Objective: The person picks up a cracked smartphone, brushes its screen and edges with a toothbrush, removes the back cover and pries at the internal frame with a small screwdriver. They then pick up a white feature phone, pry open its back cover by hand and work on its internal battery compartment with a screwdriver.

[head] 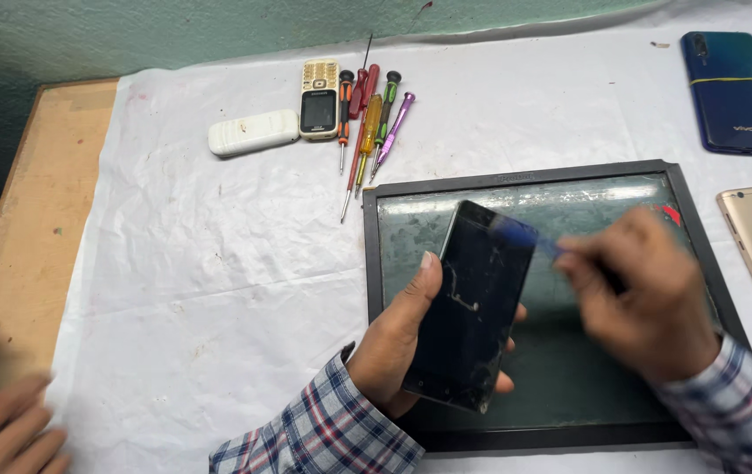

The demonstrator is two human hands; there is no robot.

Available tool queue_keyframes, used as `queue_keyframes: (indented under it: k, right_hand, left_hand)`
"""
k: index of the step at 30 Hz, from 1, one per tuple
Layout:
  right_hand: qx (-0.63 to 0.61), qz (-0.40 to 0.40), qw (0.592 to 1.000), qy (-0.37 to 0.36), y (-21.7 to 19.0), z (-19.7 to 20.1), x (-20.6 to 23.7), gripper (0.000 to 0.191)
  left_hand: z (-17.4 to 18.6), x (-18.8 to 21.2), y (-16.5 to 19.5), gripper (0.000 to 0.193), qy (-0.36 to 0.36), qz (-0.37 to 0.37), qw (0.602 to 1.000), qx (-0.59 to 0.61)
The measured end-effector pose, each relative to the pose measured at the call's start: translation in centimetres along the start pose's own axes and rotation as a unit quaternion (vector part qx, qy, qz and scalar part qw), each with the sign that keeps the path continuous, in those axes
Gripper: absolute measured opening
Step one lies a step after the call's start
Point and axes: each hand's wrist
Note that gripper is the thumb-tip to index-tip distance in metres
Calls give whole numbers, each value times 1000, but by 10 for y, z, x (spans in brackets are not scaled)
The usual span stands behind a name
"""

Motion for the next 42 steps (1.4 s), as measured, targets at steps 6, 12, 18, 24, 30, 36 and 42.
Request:
queue_keyframes:
  k: [6,12,18,24,30,36,42]
  right_hand:
    - [-68,107,992,16,-12,9,6,18]
    - [-60,156,981,-100,-28,4,9,20]
    - [-8,-2,1000,12,-2,15,4,12]
    - [-39,151,982,-101,-1,2,13,12]
    - [25,59,998,9,-10,17,-1,11]
    - [-14,134,991,-24,-20,-4,12,20]
    - [-24,110,993,20,-14,5,12,21]
  left_hand:
    - [-6,-1,5,77,-11,-47,998,42]
    - [3,-1,8,74,16,-76,996,51]
    - [2,-2,1,72,-35,-58,996,52]
    - [7,-1,8,74,16,-74,997,21]
    - [2,-2,-1,76,-29,-41,998,23]
    - [1,-1,-5,87,-40,-29,999,-23]
    - [5,-5,-13,98,-43,-15,999,-24]
Point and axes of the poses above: each hand's wrist, its own x-axis away from the middle knuckle, its own z-axis out of the back of the hand, y = z × x, and after that the axes turned 14 degrees about -y, right-handed
